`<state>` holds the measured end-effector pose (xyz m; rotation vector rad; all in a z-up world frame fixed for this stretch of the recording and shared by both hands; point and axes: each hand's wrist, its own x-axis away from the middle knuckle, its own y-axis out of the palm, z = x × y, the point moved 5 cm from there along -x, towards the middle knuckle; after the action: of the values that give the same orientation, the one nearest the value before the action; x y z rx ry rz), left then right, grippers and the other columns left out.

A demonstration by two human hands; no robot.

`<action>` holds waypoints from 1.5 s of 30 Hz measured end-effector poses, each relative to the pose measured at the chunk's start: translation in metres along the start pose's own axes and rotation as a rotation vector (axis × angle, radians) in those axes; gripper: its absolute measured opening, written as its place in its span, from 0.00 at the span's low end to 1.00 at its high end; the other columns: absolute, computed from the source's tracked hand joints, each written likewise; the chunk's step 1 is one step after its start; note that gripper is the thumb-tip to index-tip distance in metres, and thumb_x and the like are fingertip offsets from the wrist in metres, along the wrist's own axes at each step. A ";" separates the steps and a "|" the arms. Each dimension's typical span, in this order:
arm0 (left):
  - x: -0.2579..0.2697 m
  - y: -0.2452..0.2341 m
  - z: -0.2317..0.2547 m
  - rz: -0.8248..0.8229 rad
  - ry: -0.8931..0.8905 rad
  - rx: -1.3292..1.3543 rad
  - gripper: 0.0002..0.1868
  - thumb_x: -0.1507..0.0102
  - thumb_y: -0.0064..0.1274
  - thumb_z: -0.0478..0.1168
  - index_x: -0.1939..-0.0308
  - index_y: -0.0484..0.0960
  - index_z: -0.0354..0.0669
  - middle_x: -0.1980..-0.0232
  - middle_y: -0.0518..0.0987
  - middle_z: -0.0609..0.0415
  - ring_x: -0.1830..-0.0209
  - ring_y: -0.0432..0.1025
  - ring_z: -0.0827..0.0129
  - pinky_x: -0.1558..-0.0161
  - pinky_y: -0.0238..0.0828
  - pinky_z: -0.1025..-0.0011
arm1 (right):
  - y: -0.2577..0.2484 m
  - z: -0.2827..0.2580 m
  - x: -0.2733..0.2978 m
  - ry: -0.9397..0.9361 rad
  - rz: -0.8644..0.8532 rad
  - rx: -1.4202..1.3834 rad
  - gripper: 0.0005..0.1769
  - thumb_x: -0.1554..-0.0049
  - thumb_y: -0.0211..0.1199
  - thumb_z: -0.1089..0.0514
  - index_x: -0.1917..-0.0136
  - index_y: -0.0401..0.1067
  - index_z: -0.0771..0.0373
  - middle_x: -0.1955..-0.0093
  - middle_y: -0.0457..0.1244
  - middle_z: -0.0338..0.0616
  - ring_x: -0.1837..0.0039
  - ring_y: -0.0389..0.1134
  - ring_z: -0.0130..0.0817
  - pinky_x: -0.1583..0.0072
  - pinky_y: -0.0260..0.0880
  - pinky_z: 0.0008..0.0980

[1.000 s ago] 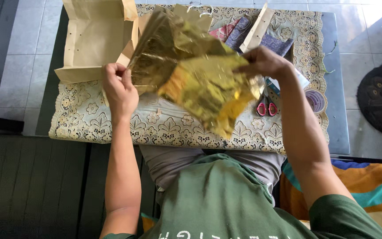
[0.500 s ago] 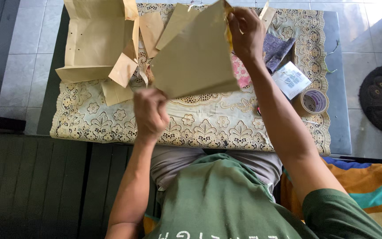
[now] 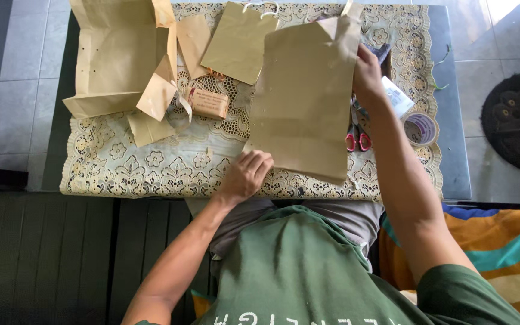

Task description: The person sits on the floor and repeatedly folds a sheet of gold foil, then uses scissors to cut it into narrow strips. The person handles the foil and scissors directly, producing multiple cut strips by the end of the clip.

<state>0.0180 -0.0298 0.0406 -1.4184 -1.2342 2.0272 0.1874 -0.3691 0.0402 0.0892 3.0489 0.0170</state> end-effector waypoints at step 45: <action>-0.021 0.043 -0.075 -0.047 -0.025 -0.027 0.04 0.29 0.54 0.37 0.56 0.79 0.40 0.58 0.77 0.52 0.60 0.72 0.66 0.55 0.73 0.66 | 0.109 -0.024 0.131 -0.823 -0.268 1.009 0.11 0.41 0.67 0.60 0.44 0.81 0.55 0.51 0.66 0.36 0.47 0.65 0.32 0.46 0.62 0.35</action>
<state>0.1013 -0.0348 0.0084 -1.3673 -1.2980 2.0098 0.0609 -0.2532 0.0534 -0.1966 1.9562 -1.2113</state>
